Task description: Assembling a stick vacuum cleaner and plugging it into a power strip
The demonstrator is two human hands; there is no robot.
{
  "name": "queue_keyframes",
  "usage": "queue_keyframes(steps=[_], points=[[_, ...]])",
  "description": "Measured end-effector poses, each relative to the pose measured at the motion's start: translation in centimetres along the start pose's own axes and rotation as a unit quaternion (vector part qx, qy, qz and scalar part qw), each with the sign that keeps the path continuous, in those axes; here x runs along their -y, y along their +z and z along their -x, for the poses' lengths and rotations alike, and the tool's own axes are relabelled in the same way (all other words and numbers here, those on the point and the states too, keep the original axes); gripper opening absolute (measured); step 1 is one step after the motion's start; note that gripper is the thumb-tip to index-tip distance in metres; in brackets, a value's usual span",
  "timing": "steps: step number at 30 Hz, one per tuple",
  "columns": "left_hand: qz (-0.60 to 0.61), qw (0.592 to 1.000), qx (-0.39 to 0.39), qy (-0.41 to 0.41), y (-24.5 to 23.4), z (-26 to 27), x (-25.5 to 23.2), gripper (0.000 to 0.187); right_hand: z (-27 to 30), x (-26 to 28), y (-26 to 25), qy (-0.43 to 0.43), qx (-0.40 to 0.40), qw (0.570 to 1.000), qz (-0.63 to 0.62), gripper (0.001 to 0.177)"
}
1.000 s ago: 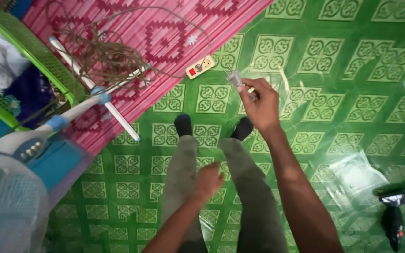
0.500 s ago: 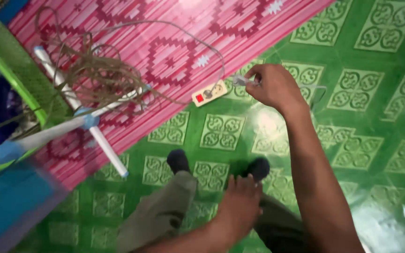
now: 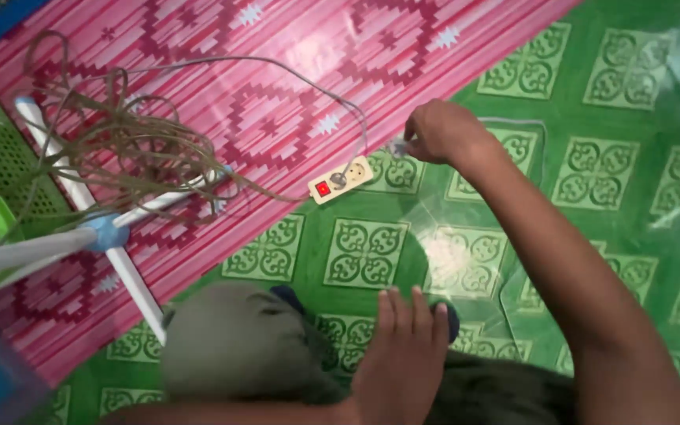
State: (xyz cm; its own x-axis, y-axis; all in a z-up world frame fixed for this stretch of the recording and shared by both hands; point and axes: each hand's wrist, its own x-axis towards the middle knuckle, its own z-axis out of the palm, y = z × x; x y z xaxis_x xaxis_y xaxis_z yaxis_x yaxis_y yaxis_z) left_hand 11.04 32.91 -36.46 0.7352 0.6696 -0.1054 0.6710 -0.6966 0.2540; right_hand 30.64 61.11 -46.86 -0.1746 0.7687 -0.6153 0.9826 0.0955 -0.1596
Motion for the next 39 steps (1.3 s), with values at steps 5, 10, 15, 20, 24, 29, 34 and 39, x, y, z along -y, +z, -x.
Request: queue_keyframes(steps=[5, 10, 15, 20, 24, 29, 34, 39], points=[[0.007, 0.997, 0.075, 0.021, 1.0, -1.0, -1.3, 0.053, -1.1, -0.6, 2.9, -0.06, -0.056, 0.997, -0.012, 0.036], [0.052, 0.997, -0.05, 0.031, 3.4, 2.7, -2.1, 0.043, -2.5, 0.4, 5.8, -0.119, -0.08, 0.989, 0.041, 0.024], [0.041, 0.999, -0.031, -0.007, 3.0, 2.4, -2.3, 0.045, -6.1, 0.2, 9.7, -0.201, -0.155, 0.961, 0.107, 0.026], [0.028, 0.999, 0.026, -0.005, 3.6, 2.1, -2.5, 0.048, -8.1, 1.5, 12.0, -0.199, -0.118, 0.965, 0.122, 0.021], [0.014, 0.998, 0.055, 0.012, 4.2, 1.4, -2.8, 0.051, -8.0, 2.0, 12.5, -0.193, -0.087, 0.972, 0.1, 0.01], [0.022, 0.996, 0.087, 0.029, 5.9, 1.3, -3.5, 0.052, -7.2, 2.3, 11.7, -0.242, -0.133, 0.958, 0.073, 0.021], [0.045, 0.99, 0.132, 0.017, 6.1, 0.7, -4.3, 0.053, -7.9, 2.2, 12.2, -0.273, -0.171, 0.944, 0.075, 0.021], [0.05, 0.984, 0.169, 0.033, 5.8, 0.6, -4.1, 0.054, -7.8, 2.8, 12.2, -0.28, -0.16, 0.946, 0.043, 0.019]])
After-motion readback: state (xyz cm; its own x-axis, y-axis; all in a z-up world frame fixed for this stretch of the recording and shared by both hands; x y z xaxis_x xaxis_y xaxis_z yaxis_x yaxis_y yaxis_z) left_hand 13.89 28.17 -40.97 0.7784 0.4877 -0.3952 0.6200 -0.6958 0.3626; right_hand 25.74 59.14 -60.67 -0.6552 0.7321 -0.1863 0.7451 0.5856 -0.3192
